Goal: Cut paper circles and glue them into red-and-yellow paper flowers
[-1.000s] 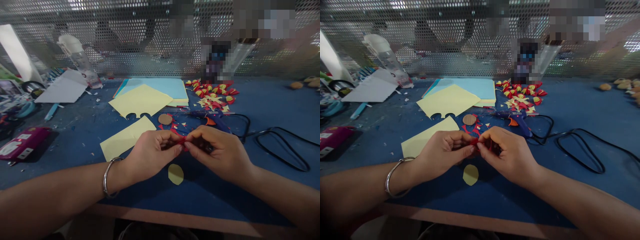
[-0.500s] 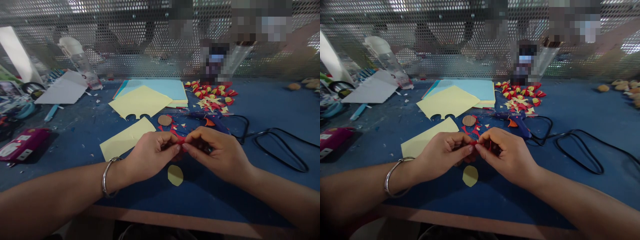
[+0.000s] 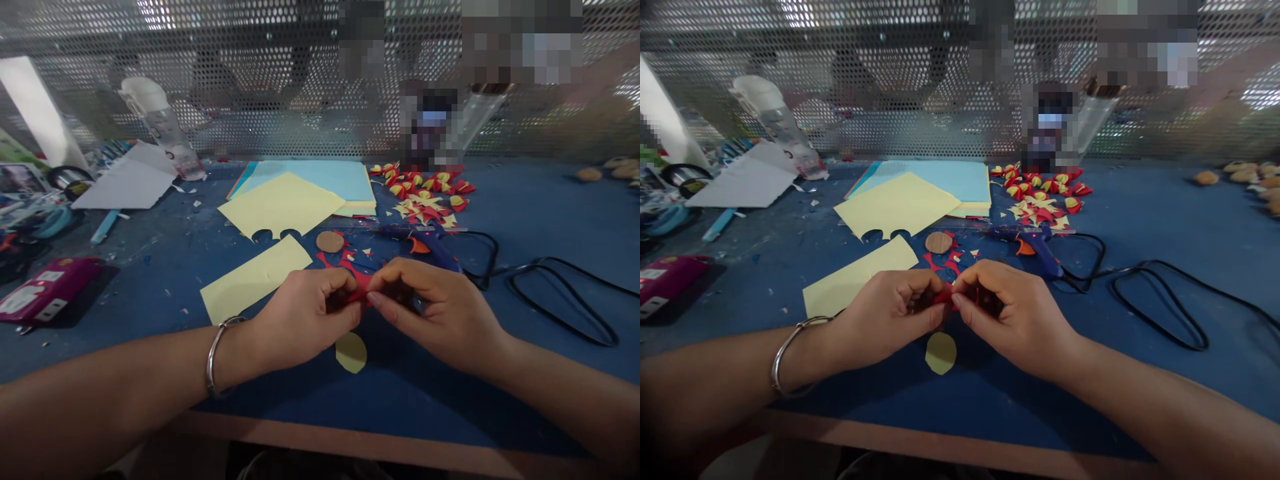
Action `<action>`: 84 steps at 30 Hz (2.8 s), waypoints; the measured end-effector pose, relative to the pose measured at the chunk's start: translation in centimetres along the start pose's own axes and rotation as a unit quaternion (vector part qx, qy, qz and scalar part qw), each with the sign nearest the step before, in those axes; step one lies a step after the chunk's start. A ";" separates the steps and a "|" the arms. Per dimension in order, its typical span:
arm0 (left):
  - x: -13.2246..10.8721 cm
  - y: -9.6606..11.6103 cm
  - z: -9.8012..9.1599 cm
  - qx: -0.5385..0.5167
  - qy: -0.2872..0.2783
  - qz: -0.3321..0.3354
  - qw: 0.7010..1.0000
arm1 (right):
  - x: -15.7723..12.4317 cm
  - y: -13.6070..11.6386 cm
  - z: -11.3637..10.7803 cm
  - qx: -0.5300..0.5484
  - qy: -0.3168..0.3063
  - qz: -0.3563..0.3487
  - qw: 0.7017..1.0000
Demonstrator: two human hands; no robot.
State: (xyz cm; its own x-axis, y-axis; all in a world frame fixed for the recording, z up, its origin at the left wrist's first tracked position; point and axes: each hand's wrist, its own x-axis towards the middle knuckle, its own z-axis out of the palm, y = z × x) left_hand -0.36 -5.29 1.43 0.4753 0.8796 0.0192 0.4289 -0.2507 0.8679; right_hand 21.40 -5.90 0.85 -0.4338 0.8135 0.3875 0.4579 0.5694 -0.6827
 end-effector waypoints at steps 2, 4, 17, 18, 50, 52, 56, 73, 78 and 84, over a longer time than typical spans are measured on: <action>0.0 0.0 0.0 0.021 0.003 0.008 1.000 | 0.0 -0.1 0.0 0.008 -0.005 0.004 1.000; 0.0 0.0 -0.1 0.050 0.009 0.022 0.998 | 0.1 -0.2 0.0 0.013 -0.010 0.010 1.000; -0.4 -0.1 -0.6 0.156 -0.003 0.081 0.984 | 0.1 -0.3 -0.2 -0.004 -0.030 0.022 0.999; -0.4 0.0 -0.6 0.156 -0.005 0.080 0.984 | 0.0 -0.2 -0.2 -0.006 -0.030 0.020 0.999; -0.4 0.0 -0.7 0.121 0.009 0.082 0.989 | 0.3 -0.3 -0.1 -0.007 -0.009 0.026 1.000; -0.5 0.0 -0.7 0.117 0.009 0.085 0.989 | 0.3 -0.3 0.0 -0.003 -0.009 0.024 1.000; -0.4 -0.1 -0.5 0.054 0.012 0.063 0.996 | 0.3 -0.2 -0.1 0.007 -0.010 0.029 1.000; 0.6 -0.1 -0.3 -0.302 -0.055 -0.071 0.949 | 0.2 -0.1 -0.1 0.010 0.012 0.023 1.000; 0.9 0.2 -0.4 -0.360 -0.062 -0.115 0.924 | 0.4 -0.2 -0.2 0.045 0.009 0.059 0.997; 0.9 0.4 -0.4 -0.349 -0.038 -0.121 0.928 | 0.5 -0.2 -0.2 0.066 0.001 0.087 0.994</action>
State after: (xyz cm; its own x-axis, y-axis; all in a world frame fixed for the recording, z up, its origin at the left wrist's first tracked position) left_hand -0.07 -4.44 1.98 0.4939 0.8384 -0.2306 -0.0599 0.2974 0.9529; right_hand 21.21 -5.61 1.32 -0.3548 0.8985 0.2584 0.4204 0.4001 -0.8143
